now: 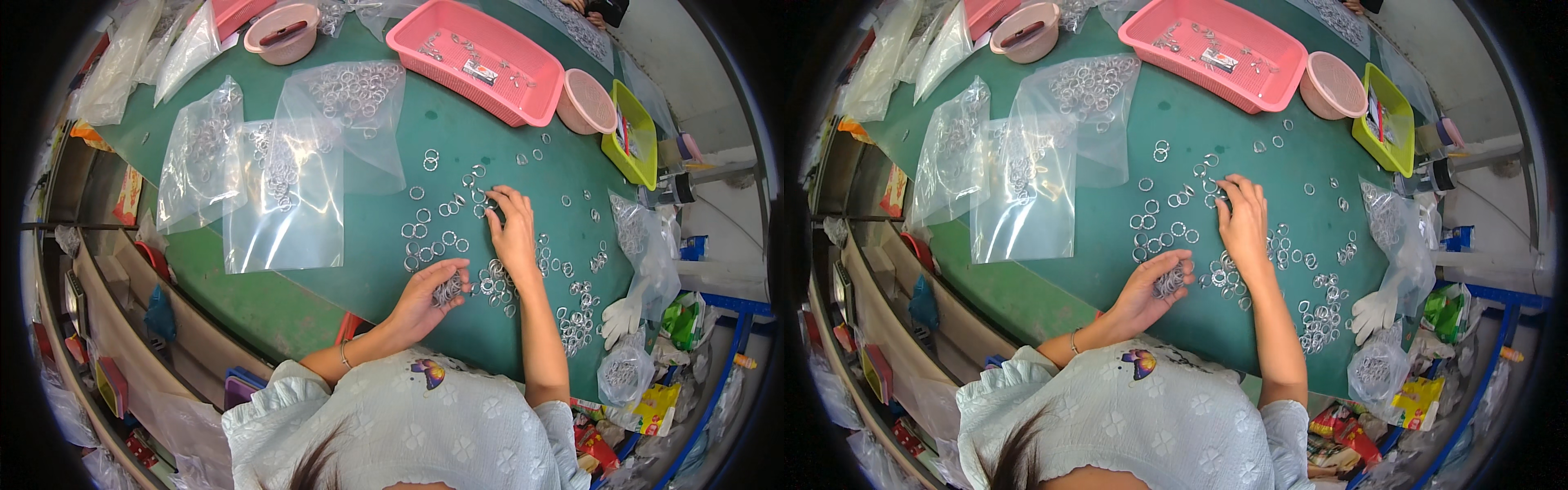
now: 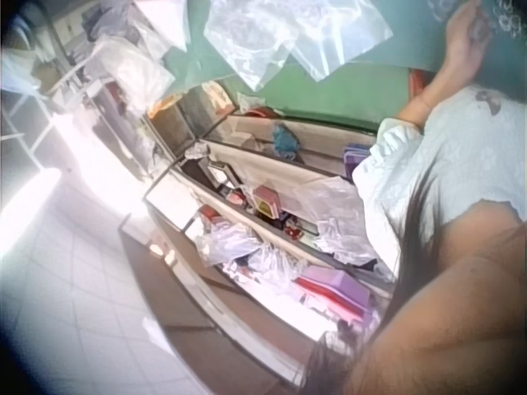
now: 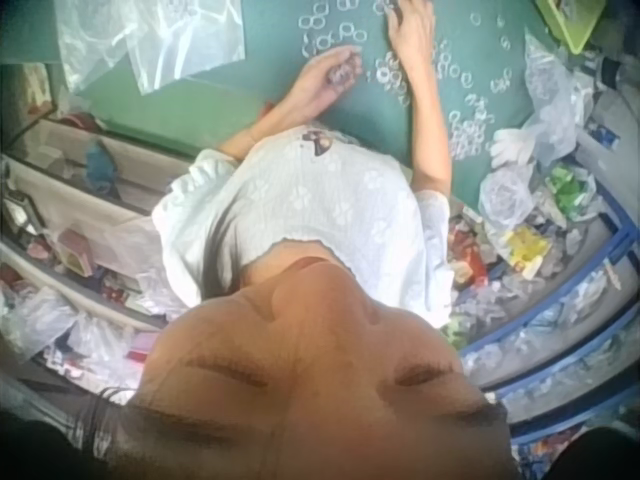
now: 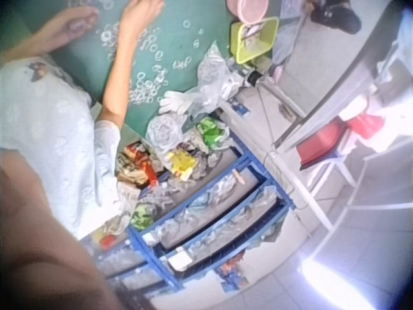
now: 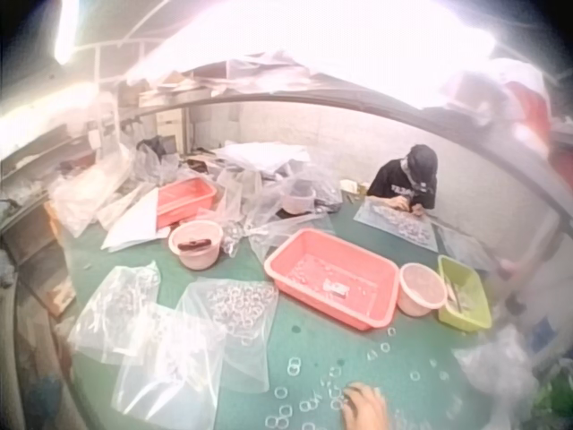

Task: The person sits at a green table and assembles small metal keyrings by hand. They pick up individual rings and link them together, occasionally placing the assembled pieces into a pink tray or a clear plastic bag.

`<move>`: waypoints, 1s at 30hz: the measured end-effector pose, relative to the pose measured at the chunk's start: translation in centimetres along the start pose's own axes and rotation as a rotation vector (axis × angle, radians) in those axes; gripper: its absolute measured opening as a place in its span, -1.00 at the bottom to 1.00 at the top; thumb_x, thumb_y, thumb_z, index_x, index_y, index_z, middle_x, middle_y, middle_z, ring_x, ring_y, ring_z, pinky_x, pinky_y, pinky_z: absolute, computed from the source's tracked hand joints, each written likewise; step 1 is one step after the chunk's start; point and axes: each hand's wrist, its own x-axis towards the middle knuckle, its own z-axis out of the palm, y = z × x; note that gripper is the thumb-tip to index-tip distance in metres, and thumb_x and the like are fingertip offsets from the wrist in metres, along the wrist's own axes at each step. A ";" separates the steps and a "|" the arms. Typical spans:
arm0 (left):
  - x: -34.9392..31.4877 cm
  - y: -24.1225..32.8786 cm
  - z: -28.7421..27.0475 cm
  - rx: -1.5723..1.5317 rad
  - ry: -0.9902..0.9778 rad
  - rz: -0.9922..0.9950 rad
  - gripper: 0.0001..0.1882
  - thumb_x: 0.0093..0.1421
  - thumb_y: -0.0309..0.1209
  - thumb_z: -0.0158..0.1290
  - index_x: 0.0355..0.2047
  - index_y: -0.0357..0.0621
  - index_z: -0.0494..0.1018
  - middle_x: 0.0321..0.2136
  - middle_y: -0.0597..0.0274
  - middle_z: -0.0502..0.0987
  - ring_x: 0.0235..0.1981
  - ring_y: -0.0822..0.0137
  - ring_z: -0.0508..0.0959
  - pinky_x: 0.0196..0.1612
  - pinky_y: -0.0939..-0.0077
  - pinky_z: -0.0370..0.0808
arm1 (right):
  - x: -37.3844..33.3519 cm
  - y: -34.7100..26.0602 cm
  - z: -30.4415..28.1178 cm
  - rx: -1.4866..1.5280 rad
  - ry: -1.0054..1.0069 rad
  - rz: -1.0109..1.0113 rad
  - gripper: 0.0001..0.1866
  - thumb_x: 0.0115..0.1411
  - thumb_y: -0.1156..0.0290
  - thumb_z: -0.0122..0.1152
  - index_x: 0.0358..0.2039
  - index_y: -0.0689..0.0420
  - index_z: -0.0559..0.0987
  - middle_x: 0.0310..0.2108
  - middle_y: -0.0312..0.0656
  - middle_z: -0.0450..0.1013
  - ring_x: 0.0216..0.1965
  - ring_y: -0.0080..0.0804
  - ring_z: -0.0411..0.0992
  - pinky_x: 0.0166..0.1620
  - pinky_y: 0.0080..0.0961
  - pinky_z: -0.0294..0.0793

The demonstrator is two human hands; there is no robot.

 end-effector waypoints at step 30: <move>1.6 1.7 -0.5 0.081 0.035 0.044 -0.65 0.31 -0.25 -0.24 -0.14 -0.26 0.42 -0.33 0.21 0.49 -0.28 0.37 0.51 -0.29 0.51 0.45 | 2.1 -1.7 -0.2 0.278 -0.205 -0.167 -0.84 -0.15 0.50 0.31 -0.53 0.17 0.50 -0.36 -0.25 0.39 -0.21 -0.24 0.32 -0.11 -0.37 0.23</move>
